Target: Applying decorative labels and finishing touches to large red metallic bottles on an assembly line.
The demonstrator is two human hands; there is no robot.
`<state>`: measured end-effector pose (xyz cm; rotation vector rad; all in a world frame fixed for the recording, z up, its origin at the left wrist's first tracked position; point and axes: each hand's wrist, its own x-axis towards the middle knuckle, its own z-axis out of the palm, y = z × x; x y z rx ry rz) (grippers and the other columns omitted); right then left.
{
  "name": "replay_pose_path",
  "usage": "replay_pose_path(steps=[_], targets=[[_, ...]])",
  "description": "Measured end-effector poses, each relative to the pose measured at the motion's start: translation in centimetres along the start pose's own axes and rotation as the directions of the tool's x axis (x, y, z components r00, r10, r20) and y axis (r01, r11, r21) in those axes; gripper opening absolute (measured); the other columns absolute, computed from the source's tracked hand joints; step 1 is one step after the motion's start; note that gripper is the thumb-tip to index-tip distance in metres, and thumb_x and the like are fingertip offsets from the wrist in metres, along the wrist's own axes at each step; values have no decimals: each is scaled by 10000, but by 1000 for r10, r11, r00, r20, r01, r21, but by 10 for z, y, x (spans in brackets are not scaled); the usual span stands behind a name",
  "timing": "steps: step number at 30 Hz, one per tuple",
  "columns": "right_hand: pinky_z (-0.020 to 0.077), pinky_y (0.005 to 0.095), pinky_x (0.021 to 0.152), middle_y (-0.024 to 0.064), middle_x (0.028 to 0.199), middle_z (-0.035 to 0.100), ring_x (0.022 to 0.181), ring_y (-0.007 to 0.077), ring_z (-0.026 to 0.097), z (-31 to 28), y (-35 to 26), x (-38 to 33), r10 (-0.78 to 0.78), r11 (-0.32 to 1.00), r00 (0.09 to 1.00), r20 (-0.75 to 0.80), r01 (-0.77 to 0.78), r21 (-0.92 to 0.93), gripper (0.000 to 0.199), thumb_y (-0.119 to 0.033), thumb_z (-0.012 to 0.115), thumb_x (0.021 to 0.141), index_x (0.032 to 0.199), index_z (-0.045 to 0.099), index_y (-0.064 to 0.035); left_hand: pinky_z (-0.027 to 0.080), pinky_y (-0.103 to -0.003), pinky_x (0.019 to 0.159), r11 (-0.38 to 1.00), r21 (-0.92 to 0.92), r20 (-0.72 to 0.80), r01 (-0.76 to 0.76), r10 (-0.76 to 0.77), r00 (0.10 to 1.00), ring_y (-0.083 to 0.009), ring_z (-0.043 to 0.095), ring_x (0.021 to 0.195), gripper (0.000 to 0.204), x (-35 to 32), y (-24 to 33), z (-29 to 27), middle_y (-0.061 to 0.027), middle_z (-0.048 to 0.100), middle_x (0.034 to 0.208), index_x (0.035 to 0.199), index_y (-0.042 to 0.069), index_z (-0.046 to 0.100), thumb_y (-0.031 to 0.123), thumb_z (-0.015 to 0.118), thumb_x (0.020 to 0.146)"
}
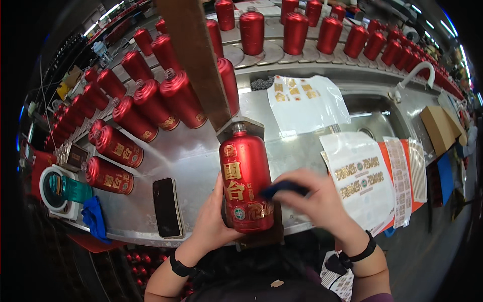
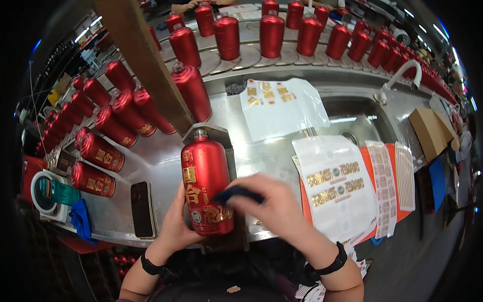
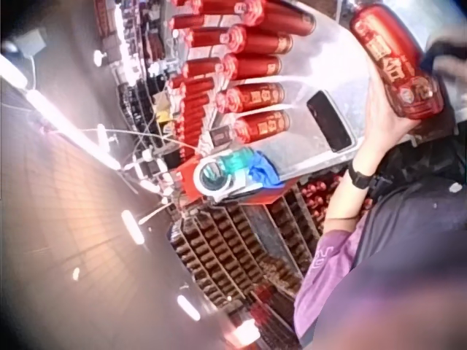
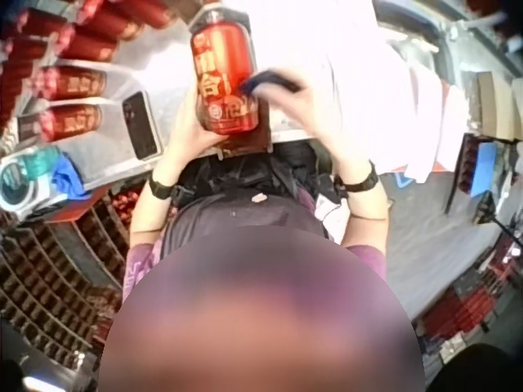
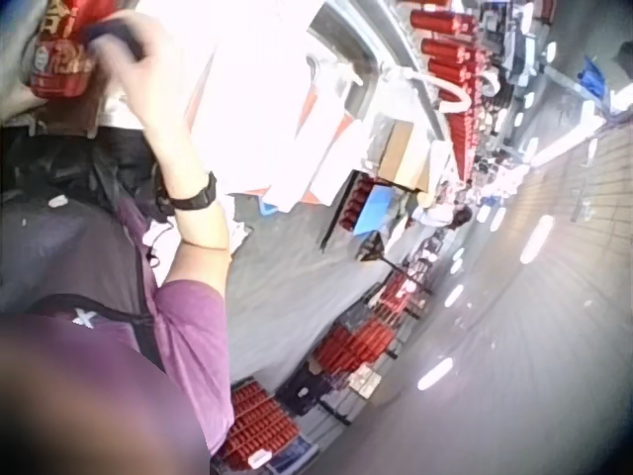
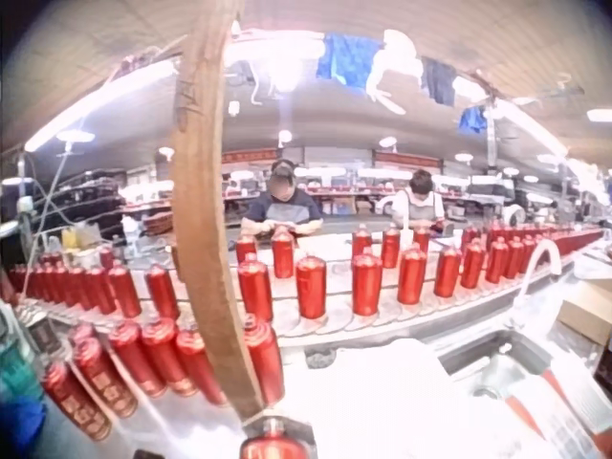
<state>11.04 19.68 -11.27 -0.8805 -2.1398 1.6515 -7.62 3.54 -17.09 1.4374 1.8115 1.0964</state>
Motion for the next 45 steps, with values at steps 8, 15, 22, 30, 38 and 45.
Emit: replay_pose_path(steps=[8, 15, 22, 30, 38, 45], targets=[[516, 276, 691, -21, 984, 647, 876, 145, 592, 33, -1, -46, -717, 436, 624, 311, 749, -499, 447, -92, 761, 651, 1080, 779, -214, 462, -495, 1007, 956, 287, -68, -58, 81, 994, -471, 549, 1192, 1194, -12, 19, -12, -312, 489, 1393, 1537, -70, 223, 263, 920, 627], [431, 324, 612, 23, 869, 637, 755, 194, 563, 3, -39, -40, -473, 693, 870, 138, 465, -551, 430, -91, 792, 664, 1092, 752, -87, 454, -505, 1034, 947, 290, -147, -137, 186, 972, -468, 496, 1299, 1168, -16, 8, -10, -309, 425, 1473, 1536, -54, 256, 275, 918, 631], [447, 281, 647, 68, 796, 612, 725, 182, 576, 10, -23, -39, -117, 978, 962, -246, 68, -199, 237, -3, 813, 767, 988, 726, -6, 376, -463, 1142, 973, 202, -44, -113, 124, 991, -438, 422, 1385, 1203, -13, 13, -9, -277, 347, 1544, 1562, -41, 200, 296, 927, 665], [442, 249, 704, 68, 898, 611, 789, 142, 572, 11, -18, -46, -44, 987, 950, -310, -6, -158, 222, 25, 772, 790, 1001, 703, 28, 465, -451, 1019, 992, -44, -57, -119, 117, 992, -465, 536, 1219, 1276, -9, 10, -17, -348, 381, 1458, 1561, -79, 109, 458, 891, 709], [442, 231, 674, 60, 900, 584, 781, 119, 557, 14, -18, -48, -29, 990, 941, -337, -19, -140, 202, 32, 747, 821, 1013, 685, 39, 479, -434, 970, 974, -224, -93, 14, -35, 995, -419, 582, 1138, 1152, -2, -4, -3, -316, 490, 1292, 1575, -61, 81, 457, 797, 835], [449, 229, 734, 53, 923, 590, 823, 113, 554, 16, -11, -52, 6, 997, 948, -319, -31, -72, 202, 36, 740, 835, 1030, 688, 39, 435, -408, 1032, 915, -404, -74, 25, -59, 995, -348, 554, 1210, 1045, -5, -10, -2, -266, 500, 1327, 1574, -68, 114, 373, 770, 890]])
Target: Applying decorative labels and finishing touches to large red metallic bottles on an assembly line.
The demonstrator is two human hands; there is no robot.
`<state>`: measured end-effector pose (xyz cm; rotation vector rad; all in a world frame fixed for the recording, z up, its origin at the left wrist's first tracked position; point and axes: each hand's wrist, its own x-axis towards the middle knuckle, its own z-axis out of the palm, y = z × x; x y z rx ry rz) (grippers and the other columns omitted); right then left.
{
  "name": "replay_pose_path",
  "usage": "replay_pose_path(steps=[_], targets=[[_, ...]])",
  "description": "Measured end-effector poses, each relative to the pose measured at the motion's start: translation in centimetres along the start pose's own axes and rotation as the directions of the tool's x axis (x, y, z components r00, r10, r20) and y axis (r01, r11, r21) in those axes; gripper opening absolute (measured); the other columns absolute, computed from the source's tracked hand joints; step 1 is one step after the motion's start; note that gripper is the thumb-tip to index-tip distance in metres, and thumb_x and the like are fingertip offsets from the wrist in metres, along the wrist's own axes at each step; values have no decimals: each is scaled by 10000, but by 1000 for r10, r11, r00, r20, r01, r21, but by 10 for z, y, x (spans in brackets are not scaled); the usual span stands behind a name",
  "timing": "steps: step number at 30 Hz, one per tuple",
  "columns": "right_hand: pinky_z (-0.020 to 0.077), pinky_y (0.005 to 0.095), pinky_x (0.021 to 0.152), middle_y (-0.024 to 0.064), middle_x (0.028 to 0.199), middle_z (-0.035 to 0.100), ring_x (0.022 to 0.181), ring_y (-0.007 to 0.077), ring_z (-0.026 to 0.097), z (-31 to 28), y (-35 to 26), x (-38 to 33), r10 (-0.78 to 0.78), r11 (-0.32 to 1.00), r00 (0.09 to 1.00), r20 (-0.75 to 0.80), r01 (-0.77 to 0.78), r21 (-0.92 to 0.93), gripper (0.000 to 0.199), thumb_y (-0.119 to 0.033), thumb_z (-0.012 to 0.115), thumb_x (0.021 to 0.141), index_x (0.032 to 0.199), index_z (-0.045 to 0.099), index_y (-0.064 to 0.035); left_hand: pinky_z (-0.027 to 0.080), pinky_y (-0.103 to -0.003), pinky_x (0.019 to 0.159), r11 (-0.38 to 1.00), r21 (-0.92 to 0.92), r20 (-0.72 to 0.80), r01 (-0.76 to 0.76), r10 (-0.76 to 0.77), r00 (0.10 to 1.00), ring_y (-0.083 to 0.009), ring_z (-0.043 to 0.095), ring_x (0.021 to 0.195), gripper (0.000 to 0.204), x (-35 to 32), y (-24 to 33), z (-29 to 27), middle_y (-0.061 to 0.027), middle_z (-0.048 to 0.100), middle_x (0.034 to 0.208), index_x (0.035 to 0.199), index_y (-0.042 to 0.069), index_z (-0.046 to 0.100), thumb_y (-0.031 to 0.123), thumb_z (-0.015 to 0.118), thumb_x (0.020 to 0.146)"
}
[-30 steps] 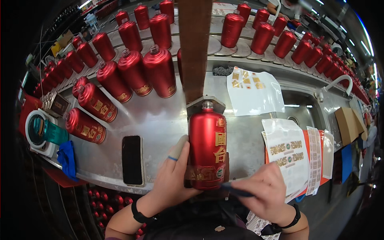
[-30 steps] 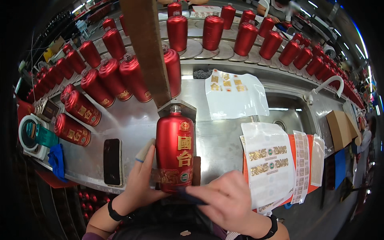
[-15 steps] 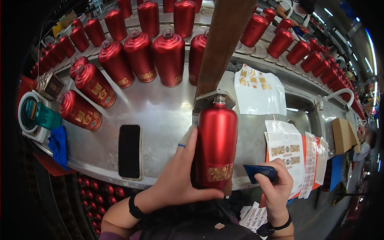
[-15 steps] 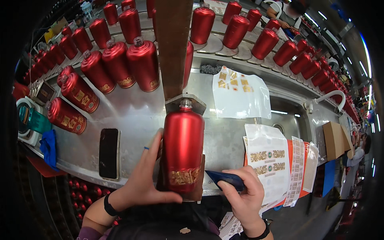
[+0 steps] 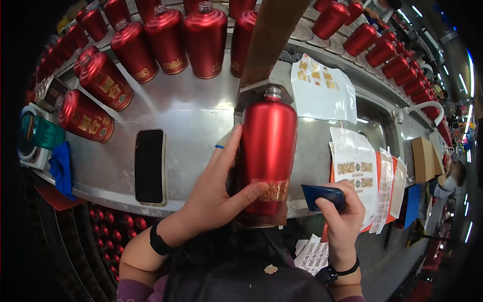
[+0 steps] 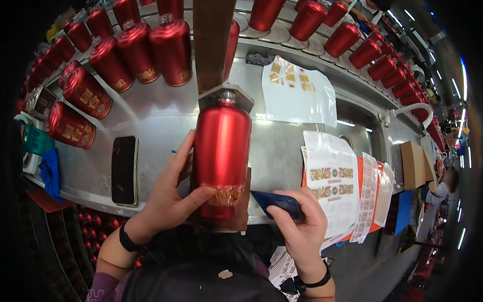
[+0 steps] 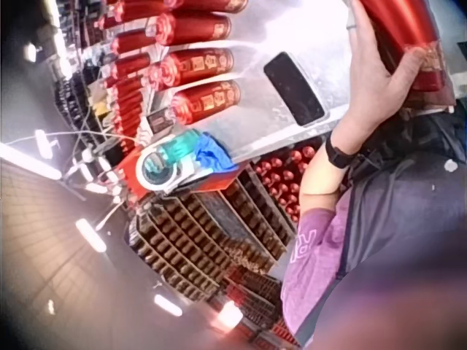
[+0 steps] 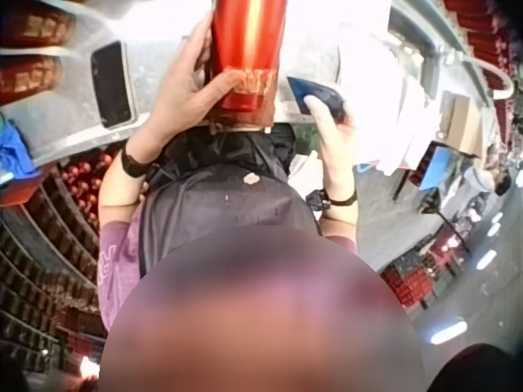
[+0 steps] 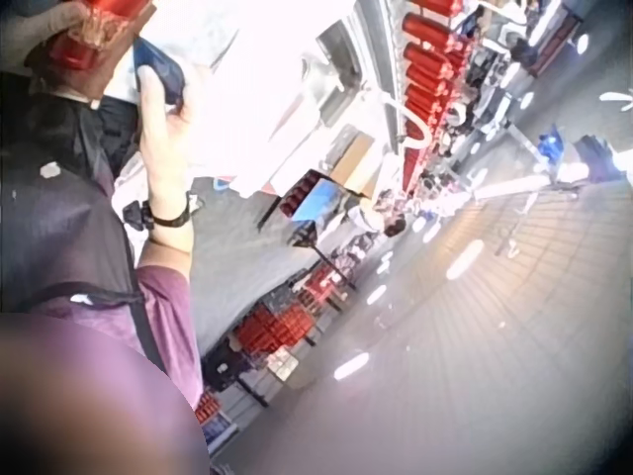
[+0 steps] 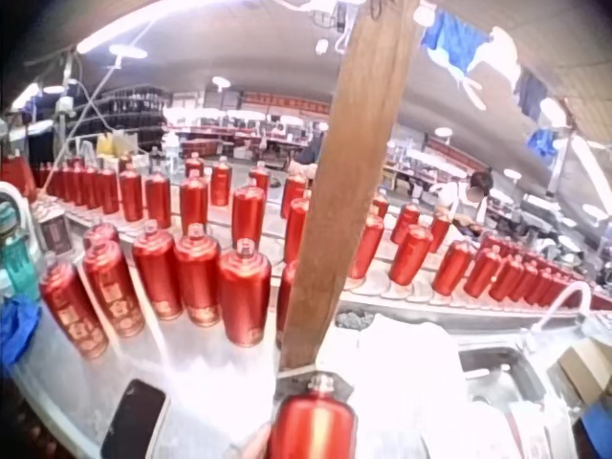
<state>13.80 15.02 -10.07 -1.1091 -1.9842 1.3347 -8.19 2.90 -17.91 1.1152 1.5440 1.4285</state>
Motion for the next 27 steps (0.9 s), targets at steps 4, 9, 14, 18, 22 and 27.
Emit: replay_pose_path(steps=[4, 9, 14, 18, 22, 27], targets=[[446, 234, 763, 45, 930, 596, 847, 113, 557, 5, -1, 0, 36, 998, 999, 35, -38, 43, 212, 21, 751, 837, 1040, 691, 38, 419, -399, 1066, 995, 19, -35, -95, 95, 995, -343, 530, 1277, 1053, 2, -1, 5, -268, 479, 1381, 1571, -77, 115, 363, 780, 883], [448, 234, 764, 48, 933, 603, 855, 118, 566, 8, -1, -1, 42, 997, 998, 49, -45, 56, 222, 9, 760, 839, 1047, 691, 41, 400, -393, 1091, 1000, -3, -65, -29, 29, 997, -325, 508, 1322, 1038, 4, 1, 10, -268, 475, 1404, 1561, -99, 112, 327, 777, 888], [461, 242, 776, 67, 954, 633, 869, 122, 582, 7, 5, -3, 57, 996, 996, 63, -62, 71, 220, 5, 753, 847, 1053, 689, 46, 390, -394, 1100, 996, -94, -52, -10, 5, 999, -333, 505, 1324, 1012, 4, 2, 9, -272, 468, 1415, 1559, -106, 104, 312, 757, 908], [469, 249, 784, 74, 961, 647, 872, 129, 593, 10, 3, -5, 73, 993, 996, 58, -78, 89, 213, -1, 751, 851, 1049, 688, 49, 376, -401, 1112, 988, -154, -58, 17, -26, 998, -347, 483, 1342, 1060, 4, 4, 10, -282, 431, 1454, 1560, -106, 87, 344, 774, 891], [486, 266, 764, 85, 953, 669, 856, 146, 618, 14, 1, -7, 57, 998, 998, 27, -58, 38, 217, -6, 755, 847, 1053, 699, 30, 370, -409, 1116, 999, 21, 1, -39, 39, 999, -366, 475, 1345, 1214, -3, -5, 3, -296, 414, 1464, 1564, -103, 47, 406, 847, 804], [514, 346, 669, 114, 929, 686, 811, 259, 646, 30, -8, -3, -456, 783, 871, 184, 490, -382, 307, -9, 780, 757, 1061, 733, -14, 468, -446, 991, 930, 316, 16, -186, 191, 981, -427, 555, 1186, 1411, -8, 6, 7, -327, 470, 1367, 1560, -102, -2, 439, 931, 650]])
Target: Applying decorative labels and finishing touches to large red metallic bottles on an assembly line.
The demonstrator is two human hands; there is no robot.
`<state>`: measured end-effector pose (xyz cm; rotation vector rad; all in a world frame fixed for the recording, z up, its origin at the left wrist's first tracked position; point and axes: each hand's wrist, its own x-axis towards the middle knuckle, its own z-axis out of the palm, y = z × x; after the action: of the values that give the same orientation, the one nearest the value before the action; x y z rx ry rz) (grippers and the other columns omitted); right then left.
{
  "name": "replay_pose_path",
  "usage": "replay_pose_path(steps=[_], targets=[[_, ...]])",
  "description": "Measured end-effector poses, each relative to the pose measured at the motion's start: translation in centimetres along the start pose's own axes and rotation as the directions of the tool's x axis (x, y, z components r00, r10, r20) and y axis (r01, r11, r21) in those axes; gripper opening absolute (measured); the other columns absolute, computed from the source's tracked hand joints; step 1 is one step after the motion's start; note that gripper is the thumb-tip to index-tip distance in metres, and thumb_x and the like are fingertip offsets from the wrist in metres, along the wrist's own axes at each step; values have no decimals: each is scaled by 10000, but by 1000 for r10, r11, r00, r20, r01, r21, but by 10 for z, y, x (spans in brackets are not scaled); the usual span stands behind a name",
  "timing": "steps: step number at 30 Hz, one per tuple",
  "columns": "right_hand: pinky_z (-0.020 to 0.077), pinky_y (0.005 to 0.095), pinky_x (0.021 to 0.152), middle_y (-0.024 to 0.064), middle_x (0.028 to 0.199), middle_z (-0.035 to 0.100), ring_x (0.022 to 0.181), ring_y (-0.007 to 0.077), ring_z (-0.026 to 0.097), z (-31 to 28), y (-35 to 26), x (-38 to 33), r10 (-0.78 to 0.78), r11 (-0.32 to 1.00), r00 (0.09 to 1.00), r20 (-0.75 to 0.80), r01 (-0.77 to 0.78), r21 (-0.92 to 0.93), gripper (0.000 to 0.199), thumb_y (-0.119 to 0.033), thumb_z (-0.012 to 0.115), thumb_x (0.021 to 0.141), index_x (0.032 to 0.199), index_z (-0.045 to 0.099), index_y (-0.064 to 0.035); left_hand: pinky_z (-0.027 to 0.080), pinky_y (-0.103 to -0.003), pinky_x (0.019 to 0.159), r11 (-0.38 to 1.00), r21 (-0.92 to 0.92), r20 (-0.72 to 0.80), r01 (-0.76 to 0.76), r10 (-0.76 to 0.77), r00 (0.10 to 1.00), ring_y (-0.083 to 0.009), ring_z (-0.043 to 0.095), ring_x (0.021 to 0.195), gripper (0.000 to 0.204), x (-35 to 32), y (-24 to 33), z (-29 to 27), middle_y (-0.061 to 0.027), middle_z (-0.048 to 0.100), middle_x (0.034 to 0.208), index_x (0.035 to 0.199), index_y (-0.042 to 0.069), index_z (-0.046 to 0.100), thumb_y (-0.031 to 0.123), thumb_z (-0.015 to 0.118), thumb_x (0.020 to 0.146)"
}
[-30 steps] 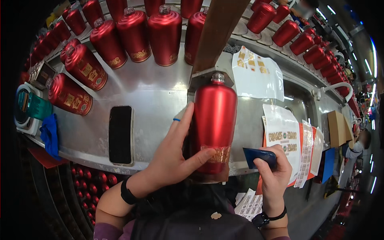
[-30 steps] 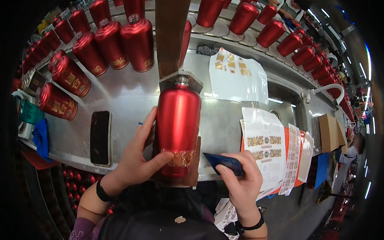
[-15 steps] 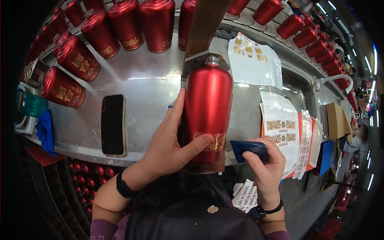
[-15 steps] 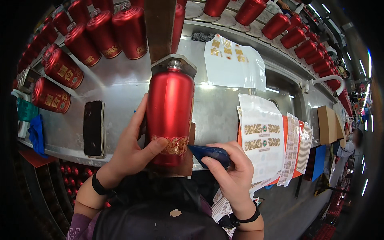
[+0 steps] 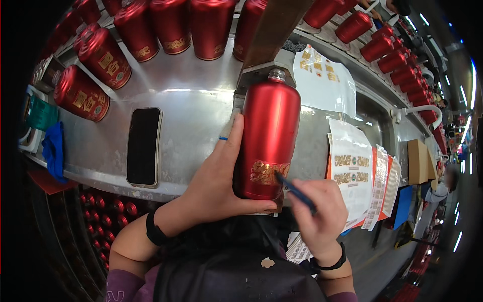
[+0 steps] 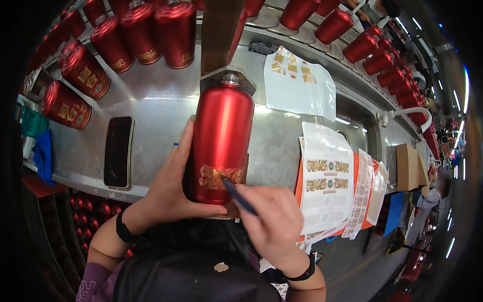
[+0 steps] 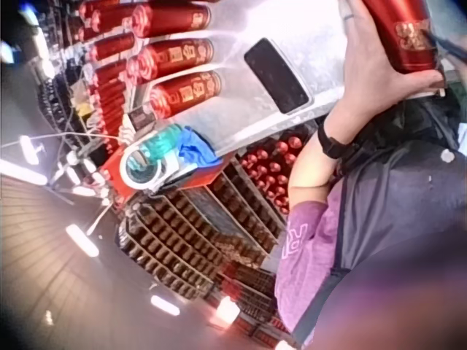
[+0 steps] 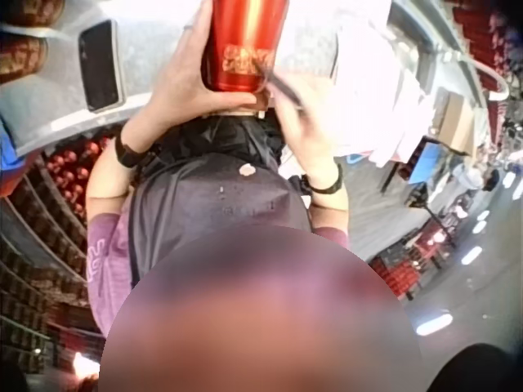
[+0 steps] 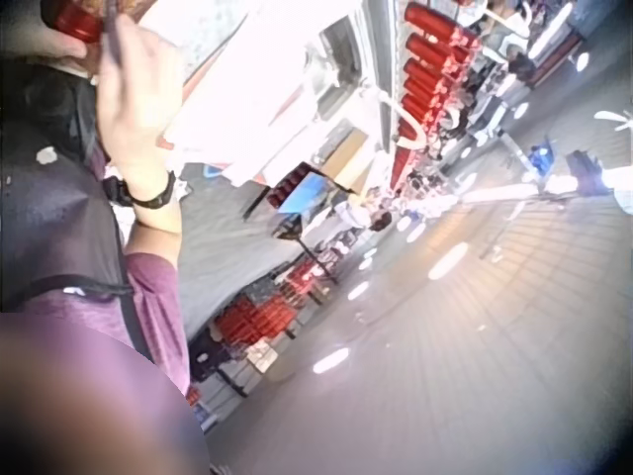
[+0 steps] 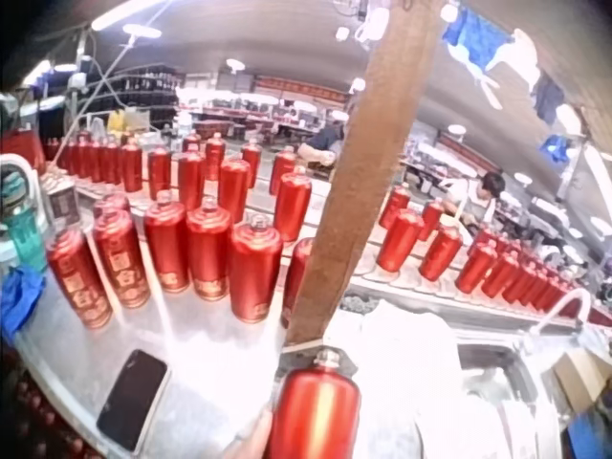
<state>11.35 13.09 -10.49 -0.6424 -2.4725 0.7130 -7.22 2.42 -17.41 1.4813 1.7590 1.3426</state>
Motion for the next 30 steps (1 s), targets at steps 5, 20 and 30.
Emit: replay_pose_path(steps=[5, 20, 30], targets=[[512, 324, 700, 26, 932, 673, 816, 225, 627, 15, -25, 11, -294, 944, 939, 176, 314, -104, 410, -67, 757, 653, 1063, 765, -62, 507, -475, 886, 999, -6, -60, 42, -42, 997, -463, 581, 1070, 1348, -1, -2, 8, -346, 506, 1297, 1551, -115, 45, 398, 909, 652], [541, 334, 700, 64, 908, 684, 836, 232, 651, 5, -32, 26, -327, 912, 885, 332, 388, -136, 365, -40, 761, 640, 1003, 781, -80, 504, -449, 853, 997, 60, -217, -39, 51, 975, -426, 597, 976, 1294, -8, -5, 9, -301, 541, 1147, 1554, -98, 127, 438, 893, 660], [532, 324, 669, 49, 907, 681, 830, 228, 647, 6, -15, 52, -371, 856, 903, 216, 423, -297, 457, -37, 741, 583, 1038, 763, -83, 449, -465, 1025, 975, -44, -1, 219, -220, 976, -485, 503, 1264, 1318, -9, 12, -6, -347, 399, 1457, 1577, -53, 129, 401, 912, 619]])
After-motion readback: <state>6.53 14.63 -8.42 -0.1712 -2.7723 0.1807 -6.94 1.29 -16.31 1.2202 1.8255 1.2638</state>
